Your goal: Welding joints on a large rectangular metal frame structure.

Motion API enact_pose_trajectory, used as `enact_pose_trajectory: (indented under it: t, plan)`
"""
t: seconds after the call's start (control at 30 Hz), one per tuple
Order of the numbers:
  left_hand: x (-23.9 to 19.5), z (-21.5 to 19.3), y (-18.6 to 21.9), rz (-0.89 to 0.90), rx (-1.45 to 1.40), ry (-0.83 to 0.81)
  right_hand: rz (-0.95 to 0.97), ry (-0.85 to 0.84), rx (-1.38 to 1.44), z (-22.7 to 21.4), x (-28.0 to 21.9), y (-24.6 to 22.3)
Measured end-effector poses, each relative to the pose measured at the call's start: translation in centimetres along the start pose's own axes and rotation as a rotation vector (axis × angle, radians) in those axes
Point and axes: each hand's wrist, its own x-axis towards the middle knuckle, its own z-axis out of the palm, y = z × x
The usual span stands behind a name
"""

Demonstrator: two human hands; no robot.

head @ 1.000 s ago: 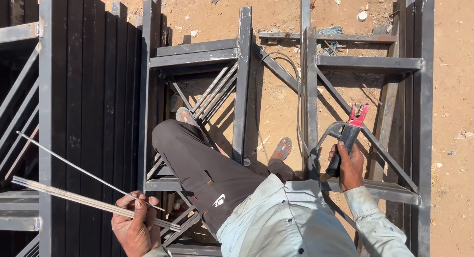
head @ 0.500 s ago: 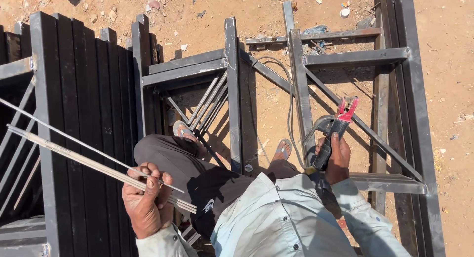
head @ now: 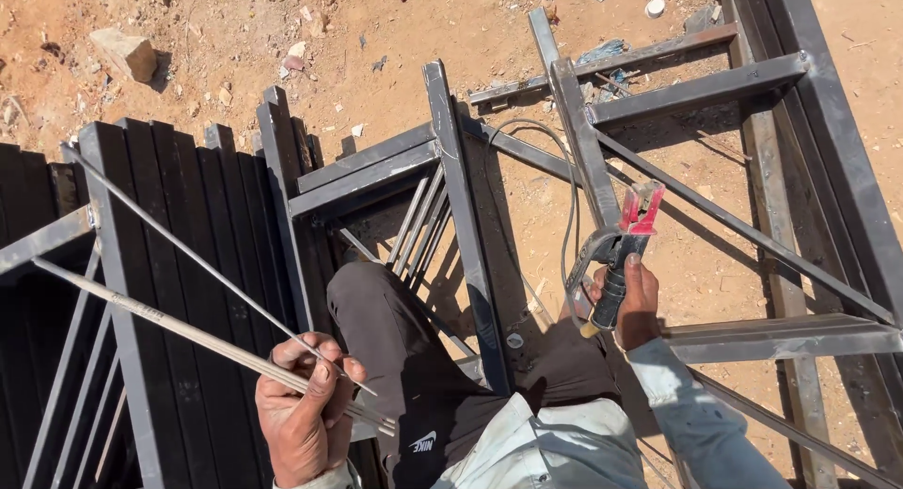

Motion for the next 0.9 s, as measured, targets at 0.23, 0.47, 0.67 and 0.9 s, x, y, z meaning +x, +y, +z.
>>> enact_pose_trajectory:
  t: [0.23,0.47,0.67,0.9]
  plan:
    - [14.9,-1.1,-0.6,-0.010,0.153,-0.124,-0.050,-0.060,-0.520,1.7,3.2,8.9]
    - [26.6,-5.3,-8.3,0.038,0.102,-0.171,-0.295,-0.264,-1.101,8.9,7.5,15.0]
    - [34.0,-11.1,-18.0,-0.029,0.103,-0.284,-0.077,-0.424,-1.310,12.0,9.5,25.2]
    - [36.6,-18.9,-30.2,-0.290,0.260,-0.440,-0.153,-0.132,-1.155,16.5,11.0,27.7]
